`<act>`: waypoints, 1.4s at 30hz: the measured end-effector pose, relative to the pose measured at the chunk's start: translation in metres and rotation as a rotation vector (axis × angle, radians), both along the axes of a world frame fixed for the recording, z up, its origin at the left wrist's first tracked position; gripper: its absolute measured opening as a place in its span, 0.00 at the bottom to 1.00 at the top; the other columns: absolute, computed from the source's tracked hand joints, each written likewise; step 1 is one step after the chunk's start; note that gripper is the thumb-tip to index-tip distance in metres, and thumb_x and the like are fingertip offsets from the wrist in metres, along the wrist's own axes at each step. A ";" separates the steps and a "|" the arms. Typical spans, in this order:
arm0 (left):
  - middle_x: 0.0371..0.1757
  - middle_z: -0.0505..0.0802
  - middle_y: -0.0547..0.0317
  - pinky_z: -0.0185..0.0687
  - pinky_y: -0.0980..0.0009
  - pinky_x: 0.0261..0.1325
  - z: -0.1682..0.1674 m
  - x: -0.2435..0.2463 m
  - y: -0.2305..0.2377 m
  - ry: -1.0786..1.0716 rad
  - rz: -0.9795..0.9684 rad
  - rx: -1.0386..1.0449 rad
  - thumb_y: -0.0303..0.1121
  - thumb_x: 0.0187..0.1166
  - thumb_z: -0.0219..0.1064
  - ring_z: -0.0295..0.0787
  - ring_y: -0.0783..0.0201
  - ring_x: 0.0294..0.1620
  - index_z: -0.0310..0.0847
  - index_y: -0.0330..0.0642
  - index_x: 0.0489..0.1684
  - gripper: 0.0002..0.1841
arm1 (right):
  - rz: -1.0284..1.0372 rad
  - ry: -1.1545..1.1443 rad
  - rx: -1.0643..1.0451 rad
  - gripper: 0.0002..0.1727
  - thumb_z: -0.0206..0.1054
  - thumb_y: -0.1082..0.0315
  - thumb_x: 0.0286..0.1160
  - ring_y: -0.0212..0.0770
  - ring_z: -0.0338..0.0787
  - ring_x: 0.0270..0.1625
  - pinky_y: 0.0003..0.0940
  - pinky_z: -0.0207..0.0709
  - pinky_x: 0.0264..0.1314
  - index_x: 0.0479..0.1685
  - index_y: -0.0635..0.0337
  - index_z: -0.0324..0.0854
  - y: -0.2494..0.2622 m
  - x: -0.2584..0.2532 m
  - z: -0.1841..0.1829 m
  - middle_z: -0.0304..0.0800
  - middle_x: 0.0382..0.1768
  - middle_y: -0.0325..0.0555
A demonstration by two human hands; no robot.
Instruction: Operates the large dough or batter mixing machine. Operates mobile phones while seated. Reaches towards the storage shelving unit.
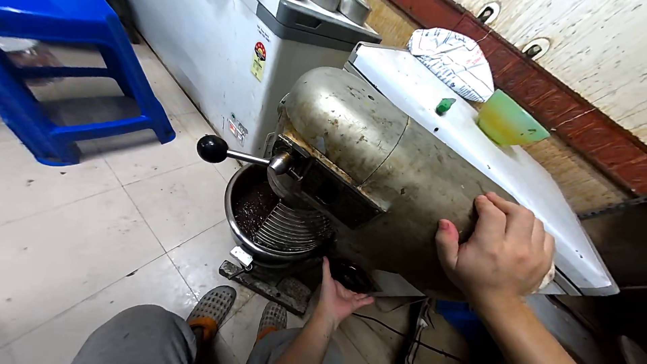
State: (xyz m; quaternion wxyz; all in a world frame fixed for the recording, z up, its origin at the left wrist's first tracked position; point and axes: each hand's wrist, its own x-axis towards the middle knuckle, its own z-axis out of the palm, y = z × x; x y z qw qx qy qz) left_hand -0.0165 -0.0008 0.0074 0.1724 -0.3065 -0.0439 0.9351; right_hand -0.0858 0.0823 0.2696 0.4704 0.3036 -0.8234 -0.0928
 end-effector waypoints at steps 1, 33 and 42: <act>0.80 0.75 0.28 0.82 0.34 0.65 0.000 -0.001 -0.001 0.018 -0.001 0.018 0.90 0.62 0.39 0.80 0.28 0.73 0.52 0.47 0.92 0.63 | -0.002 -0.002 0.001 0.41 0.43 0.36 0.80 0.69 0.87 0.54 0.62 0.71 0.48 0.61 0.69 0.80 0.000 0.000 0.000 0.86 0.61 0.70; 0.82 0.74 0.31 0.80 0.34 0.66 0.018 -0.004 -0.001 -0.012 -0.028 -0.072 0.88 0.64 0.38 0.78 0.30 0.74 0.53 0.54 0.92 0.59 | -0.004 -0.033 0.001 0.41 0.44 0.38 0.78 0.72 0.87 0.56 0.65 0.72 0.50 0.60 0.72 0.81 -0.002 0.001 0.002 0.86 0.61 0.73; 0.81 0.73 0.32 0.78 0.31 0.63 0.012 -0.015 -0.008 -0.077 -0.112 -0.160 0.73 0.77 0.51 0.77 0.30 0.73 0.57 0.52 0.89 0.45 | -0.003 -0.039 0.006 0.42 0.44 0.37 0.78 0.72 0.87 0.55 0.66 0.72 0.47 0.61 0.71 0.80 -0.001 0.001 0.001 0.85 0.61 0.73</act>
